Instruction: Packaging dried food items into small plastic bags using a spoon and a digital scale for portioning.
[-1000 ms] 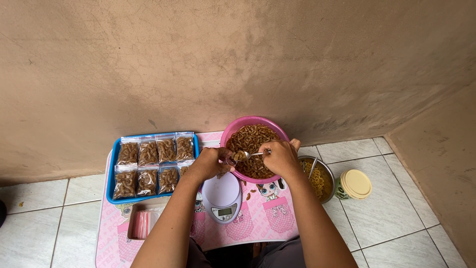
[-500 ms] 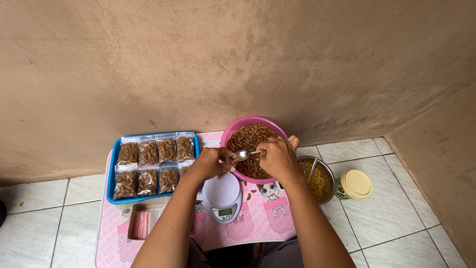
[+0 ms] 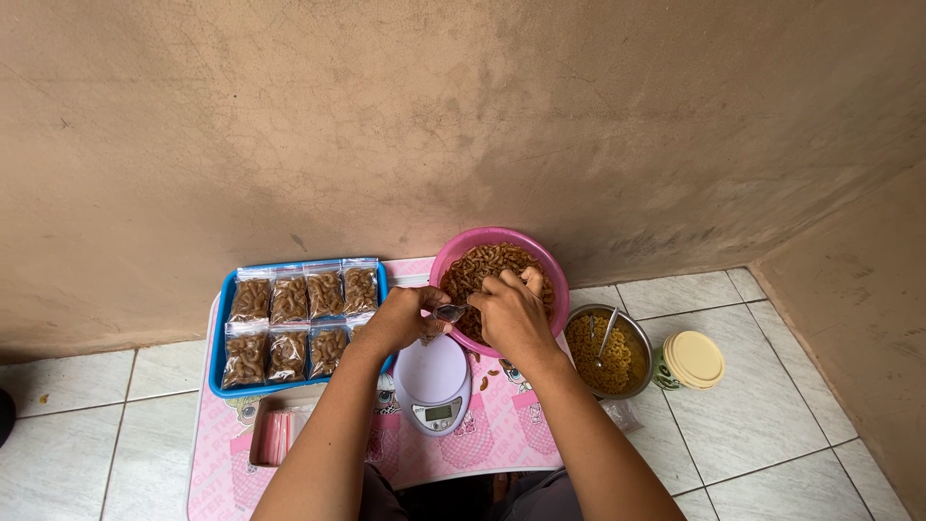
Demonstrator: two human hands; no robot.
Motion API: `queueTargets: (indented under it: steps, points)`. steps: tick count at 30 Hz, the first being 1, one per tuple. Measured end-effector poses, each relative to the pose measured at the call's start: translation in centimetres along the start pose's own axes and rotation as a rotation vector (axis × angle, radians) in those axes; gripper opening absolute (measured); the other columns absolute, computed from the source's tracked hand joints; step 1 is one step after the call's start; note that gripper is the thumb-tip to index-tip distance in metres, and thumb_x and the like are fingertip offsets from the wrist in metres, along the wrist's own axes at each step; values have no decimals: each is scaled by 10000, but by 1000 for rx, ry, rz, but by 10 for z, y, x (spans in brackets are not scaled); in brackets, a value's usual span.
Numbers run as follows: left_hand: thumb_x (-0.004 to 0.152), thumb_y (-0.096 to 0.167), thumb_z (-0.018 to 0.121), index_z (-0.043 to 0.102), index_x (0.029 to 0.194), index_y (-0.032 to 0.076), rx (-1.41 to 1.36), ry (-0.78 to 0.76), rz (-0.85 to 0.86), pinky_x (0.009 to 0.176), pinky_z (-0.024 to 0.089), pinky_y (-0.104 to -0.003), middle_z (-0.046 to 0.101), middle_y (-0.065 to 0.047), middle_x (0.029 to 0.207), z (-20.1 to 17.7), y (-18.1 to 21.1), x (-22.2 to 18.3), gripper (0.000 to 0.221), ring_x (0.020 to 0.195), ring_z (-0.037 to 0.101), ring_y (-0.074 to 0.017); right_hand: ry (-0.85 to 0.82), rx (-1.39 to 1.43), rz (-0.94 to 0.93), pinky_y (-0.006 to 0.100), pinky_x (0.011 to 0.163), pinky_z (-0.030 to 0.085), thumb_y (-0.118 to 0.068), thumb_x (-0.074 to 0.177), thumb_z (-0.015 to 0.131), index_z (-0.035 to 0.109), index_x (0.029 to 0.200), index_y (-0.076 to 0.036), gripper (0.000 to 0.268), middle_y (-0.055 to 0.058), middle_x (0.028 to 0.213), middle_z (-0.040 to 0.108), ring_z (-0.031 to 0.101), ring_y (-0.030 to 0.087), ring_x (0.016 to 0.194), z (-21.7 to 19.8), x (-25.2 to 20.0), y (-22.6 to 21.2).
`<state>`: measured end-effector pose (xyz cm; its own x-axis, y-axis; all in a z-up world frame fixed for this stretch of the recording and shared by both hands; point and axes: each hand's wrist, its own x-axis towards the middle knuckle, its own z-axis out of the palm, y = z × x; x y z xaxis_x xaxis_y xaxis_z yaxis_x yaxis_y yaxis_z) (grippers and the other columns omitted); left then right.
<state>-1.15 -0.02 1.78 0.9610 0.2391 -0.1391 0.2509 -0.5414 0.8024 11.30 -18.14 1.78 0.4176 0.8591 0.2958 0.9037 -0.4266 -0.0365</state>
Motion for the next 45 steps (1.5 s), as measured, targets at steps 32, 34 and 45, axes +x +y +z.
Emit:
queueTargets:
  steps: [32, 34, 45]
  points:
    - [798, 88, 858, 623, 1306, 32, -372, 220, 191, 904, 610, -468, 762, -223, 1086, -4, 1, -14, 562, 1048, 729, -395, 327, -38, -56, 474, 969, 253, -76, 747, 678, 730, 946, -290, 297, -49, 922, 603, 552, 151, 1015, -14, -11, 6]
    - [804, 84, 852, 600, 1319, 43, -365, 207, 191, 906, 611, -473, 759, -224, 1090, -4, 4, -15, 574, 1048, 727, -395, 332, -24, -50, 477, 970, 260, -84, 738, 688, 724, 930, -281, 278, -47, 919, 600, 554, 154, 1016, -17, -12, 1]
    - [801, 92, 856, 634, 1235, 25, -312, 172, 141, 877, 622, -462, 761, -232, 1071, -5, 3, -20, 492, 1024, 737, -390, 308, 45, 31, 496, 959, 283, -21, 769, 672, 779, 946, -263, 318, -31, 886, 657, 594, 174, 944, -33, -21, 10]
